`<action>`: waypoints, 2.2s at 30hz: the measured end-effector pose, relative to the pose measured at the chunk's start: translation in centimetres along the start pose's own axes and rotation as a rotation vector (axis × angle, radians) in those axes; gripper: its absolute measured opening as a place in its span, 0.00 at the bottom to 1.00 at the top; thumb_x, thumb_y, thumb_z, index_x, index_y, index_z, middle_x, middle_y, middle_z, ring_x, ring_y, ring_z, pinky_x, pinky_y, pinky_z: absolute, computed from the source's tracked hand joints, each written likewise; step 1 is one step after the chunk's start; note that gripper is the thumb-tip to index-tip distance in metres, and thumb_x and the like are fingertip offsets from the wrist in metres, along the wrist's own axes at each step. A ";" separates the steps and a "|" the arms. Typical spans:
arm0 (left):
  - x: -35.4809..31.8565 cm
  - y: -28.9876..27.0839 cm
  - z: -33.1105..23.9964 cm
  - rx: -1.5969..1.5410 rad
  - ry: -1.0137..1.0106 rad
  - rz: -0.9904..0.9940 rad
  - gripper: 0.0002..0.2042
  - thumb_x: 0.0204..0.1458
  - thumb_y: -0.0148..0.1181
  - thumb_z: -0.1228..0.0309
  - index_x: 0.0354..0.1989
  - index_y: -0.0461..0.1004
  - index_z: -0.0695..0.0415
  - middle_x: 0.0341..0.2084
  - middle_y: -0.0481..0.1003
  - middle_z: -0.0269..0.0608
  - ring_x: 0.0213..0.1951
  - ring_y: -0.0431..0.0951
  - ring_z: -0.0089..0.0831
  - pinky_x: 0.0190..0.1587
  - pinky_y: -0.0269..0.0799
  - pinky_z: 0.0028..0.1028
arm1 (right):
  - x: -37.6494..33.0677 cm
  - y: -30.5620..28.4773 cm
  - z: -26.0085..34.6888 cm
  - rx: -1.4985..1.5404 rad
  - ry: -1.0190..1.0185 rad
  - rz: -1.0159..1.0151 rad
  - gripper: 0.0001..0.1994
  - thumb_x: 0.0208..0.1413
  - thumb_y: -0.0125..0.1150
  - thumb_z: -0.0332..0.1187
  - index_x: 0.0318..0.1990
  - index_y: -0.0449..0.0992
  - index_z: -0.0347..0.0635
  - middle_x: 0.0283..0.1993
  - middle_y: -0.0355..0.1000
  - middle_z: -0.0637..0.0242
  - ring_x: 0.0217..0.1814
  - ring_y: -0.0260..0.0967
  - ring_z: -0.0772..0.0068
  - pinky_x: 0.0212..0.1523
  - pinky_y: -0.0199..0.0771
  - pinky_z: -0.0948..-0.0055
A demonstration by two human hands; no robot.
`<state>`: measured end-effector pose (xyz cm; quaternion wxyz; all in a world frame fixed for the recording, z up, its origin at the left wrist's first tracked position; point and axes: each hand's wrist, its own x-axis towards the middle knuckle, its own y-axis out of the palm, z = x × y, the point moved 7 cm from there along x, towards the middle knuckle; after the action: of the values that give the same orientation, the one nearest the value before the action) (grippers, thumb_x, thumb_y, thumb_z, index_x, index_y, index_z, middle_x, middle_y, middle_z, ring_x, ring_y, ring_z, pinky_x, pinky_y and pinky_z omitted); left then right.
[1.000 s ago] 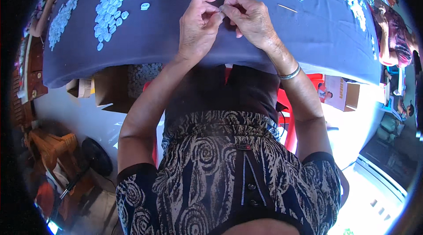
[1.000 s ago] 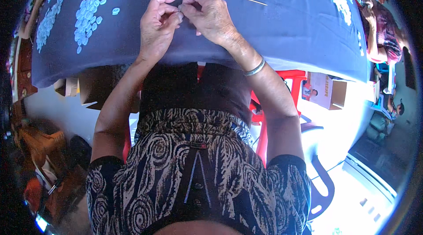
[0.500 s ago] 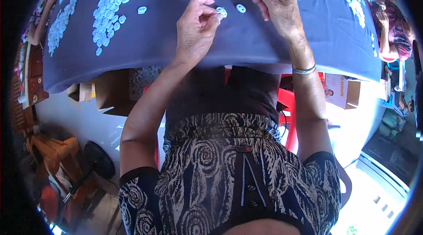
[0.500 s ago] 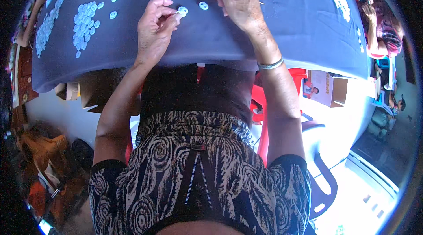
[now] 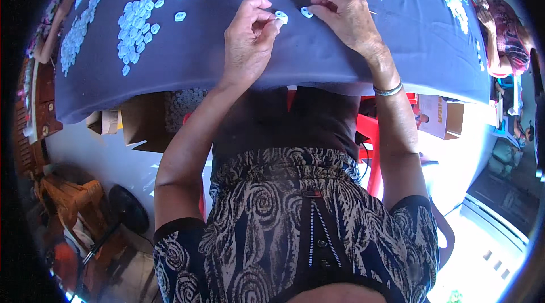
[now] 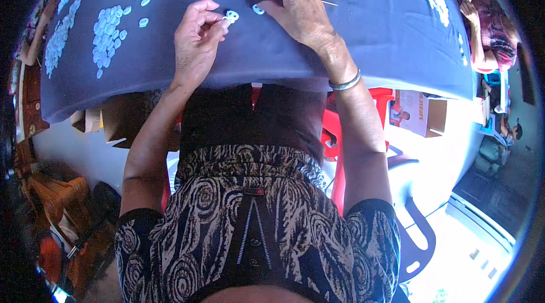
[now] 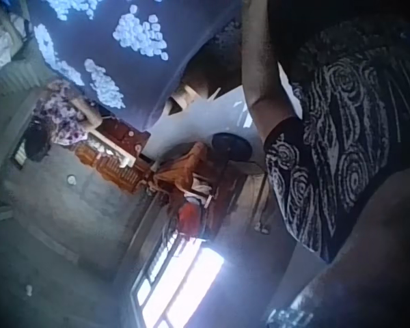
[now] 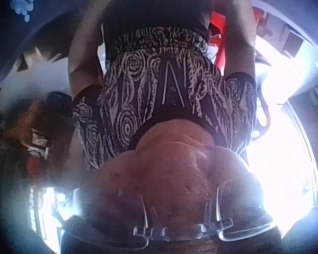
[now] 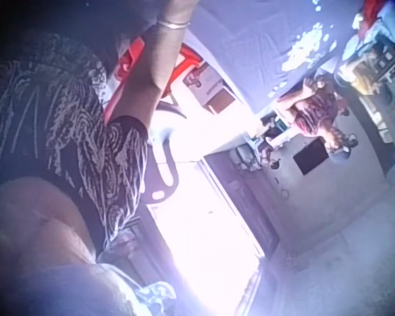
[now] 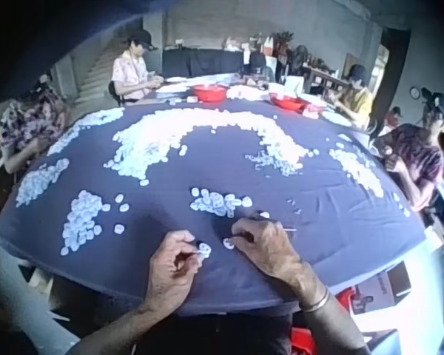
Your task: The person assembles plastic toggles by picking up plastic pieces from the table, fitting components into the toggle bodies, and pressing the parts together by hand.
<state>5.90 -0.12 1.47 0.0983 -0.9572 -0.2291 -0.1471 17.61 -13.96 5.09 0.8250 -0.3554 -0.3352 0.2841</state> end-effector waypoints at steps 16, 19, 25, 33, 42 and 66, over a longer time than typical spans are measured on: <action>0.1 0.0 0.3 0.022 0.010 0.006 0.15 0.52 0.57 0.81 0.48 0.65 0.61 0.31 0.74 0.36 0.30 0.72 0.17 0.32 0.71 0.18 | 0.1 0.7 1.1 -0.120 -0.053 0.014 0.07 0.45 0.61 0.29 0.30 0.75 0.36 0.30 0.74 0.53 0.33 0.73 0.51 0.37 0.73 0.61; 0.0 0.0 0.0 0.026 -0.003 0.002 0.15 0.52 0.57 0.81 0.48 0.65 0.61 0.31 0.74 0.37 0.30 0.72 0.17 0.31 0.71 0.18 | 0.1 0.0 0.7 -0.026 -0.036 -0.030 0.06 0.46 0.60 0.28 0.33 0.77 0.37 0.32 0.75 0.54 0.33 0.75 0.55 0.37 0.74 0.64; 0.1 0.1 0.1 0.040 -0.016 0.010 0.15 0.53 0.57 0.81 0.48 0.65 0.61 0.31 0.74 0.37 0.30 0.72 0.17 0.31 0.71 0.17 | 0.1 0.0 0.3 0.207 -0.025 -0.135 0.06 0.50 0.61 0.28 0.37 0.78 0.42 0.34 0.76 0.61 0.33 0.76 0.64 0.36 0.75 0.69; 0.0 0.0 0.3 -0.040 0.002 -0.002 0.14 0.52 0.57 0.82 0.47 0.66 0.61 0.31 0.74 0.37 0.31 0.72 0.17 0.31 0.71 0.17 | 0.0 0.2 0.9 0.001 -0.078 -0.122 0.06 0.46 0.62 0.27 0.33 0.74 0.39 0.30 0.74 0.59 0.30 0.75 0.61 0.32 0.74 0.68; 0.0 0.1 0.1 -0.045 -0.001 0.015 0.15 0.52 0.58 0.82 0.48 0.66 0.61 0.32 0.74 0.37 0.31 0.72 0.17 0.32 0.70 0.17 | -0.3 -0.2 0.6 -0.023 -0.045 0.031 0.08 0.45 0.62 0.27 0.36 0.75 0.39 0.29 0.73 0.55 0.28 0.72 0.58 0.32 0.72 0.66; 0.0 0.5 -0.6 0.044 -0.015 0.170 0.18 0.51 0.59 0.78 0.50 0.65 0.60 0.27 0.74 0.32 0.28 0.69 0.14 0.33 0.65 0.17 | -0.4 2.8 1.7 0.641 0.151 0.130 0.08 0.55 0.59 0.29 0.41 0.79 0.39 0.28 0.72 0.75 0.30 0.64 0.87 0.32 0.67 0.83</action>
<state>6.01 -0.69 2.00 0.1297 -0.9719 -0.1509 -0.1260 15.40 -11.95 3.64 0.8975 -0.1186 -0.1437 0.3998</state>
